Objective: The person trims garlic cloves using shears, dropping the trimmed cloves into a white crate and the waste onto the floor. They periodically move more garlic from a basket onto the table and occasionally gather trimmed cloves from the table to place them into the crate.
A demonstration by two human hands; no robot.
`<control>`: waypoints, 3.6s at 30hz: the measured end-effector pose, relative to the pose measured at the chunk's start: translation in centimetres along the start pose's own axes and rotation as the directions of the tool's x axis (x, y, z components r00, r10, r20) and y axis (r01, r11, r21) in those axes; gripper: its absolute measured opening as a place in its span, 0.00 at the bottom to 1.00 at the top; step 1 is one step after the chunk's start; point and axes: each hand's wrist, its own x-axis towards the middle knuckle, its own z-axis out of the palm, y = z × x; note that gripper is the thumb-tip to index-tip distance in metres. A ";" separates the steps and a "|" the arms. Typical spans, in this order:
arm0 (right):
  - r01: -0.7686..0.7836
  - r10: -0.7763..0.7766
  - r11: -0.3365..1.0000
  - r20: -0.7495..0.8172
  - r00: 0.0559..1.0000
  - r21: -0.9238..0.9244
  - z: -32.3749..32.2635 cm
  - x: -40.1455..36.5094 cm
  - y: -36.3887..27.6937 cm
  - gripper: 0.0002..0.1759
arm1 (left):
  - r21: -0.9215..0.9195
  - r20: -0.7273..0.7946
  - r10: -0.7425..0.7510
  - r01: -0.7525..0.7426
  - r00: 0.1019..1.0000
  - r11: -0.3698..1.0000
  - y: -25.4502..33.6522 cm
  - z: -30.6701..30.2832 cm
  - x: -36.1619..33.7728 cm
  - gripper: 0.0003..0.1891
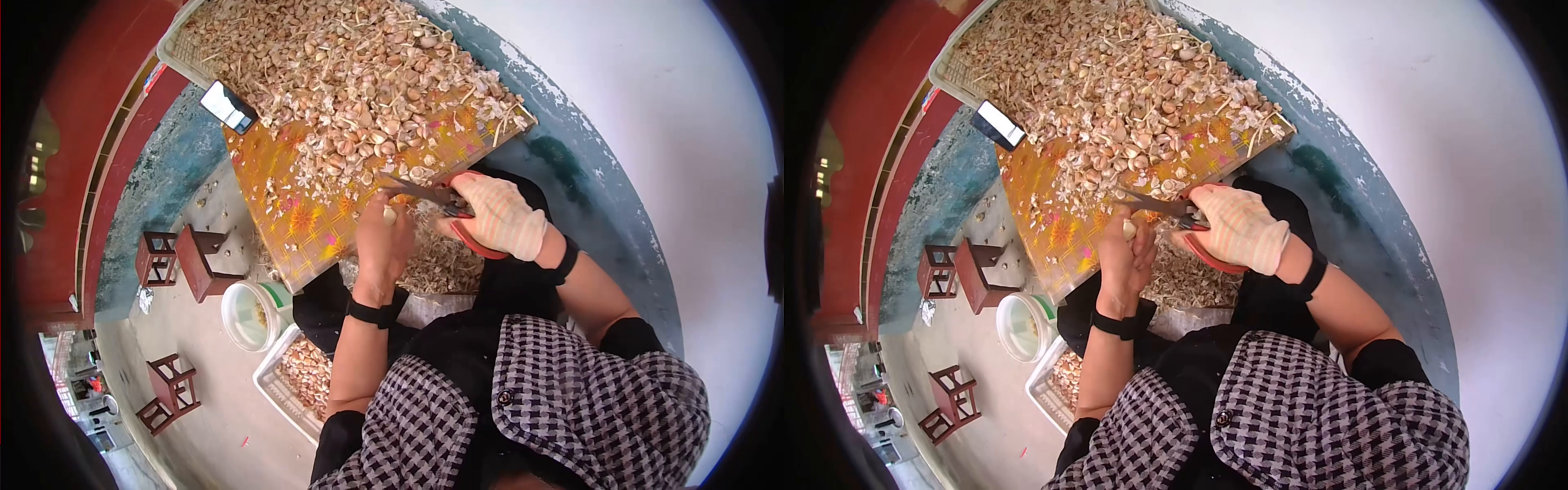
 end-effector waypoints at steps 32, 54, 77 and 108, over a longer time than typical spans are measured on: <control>-0.692 0.266 0.445 0.654 0.708 0.569 2.7 -3.5 -2.9 0.20 | -0.419 -0.154 0.190 -0.238 0.970 0.876 0.9 -20.8 -10.8 0.12; -0.407 0.444 0.701 0.088 0.892 0.586 1.1 9.3 5.2 0.14 | 0.079 -0.787 0.422 -0.605 0.450 0.792 17.6 -56.9 -10.6 0.06; -0.152 0.170 0.926 0.021 0.985 -0.346 7.6 14.4 2.8 0.20 | 0.038 -0.851 0.202 -0.326 0.486 0.945 14.6 -55.0 -8.1 0.12; -0.577 0.255 0.574 0.543 0.800 0.581 7.4 6.1 -9.3 0.10 | -0.258 -0.618 0.215 -0.453 0.757 0.854 3.4 -52.8 -15.8 0.07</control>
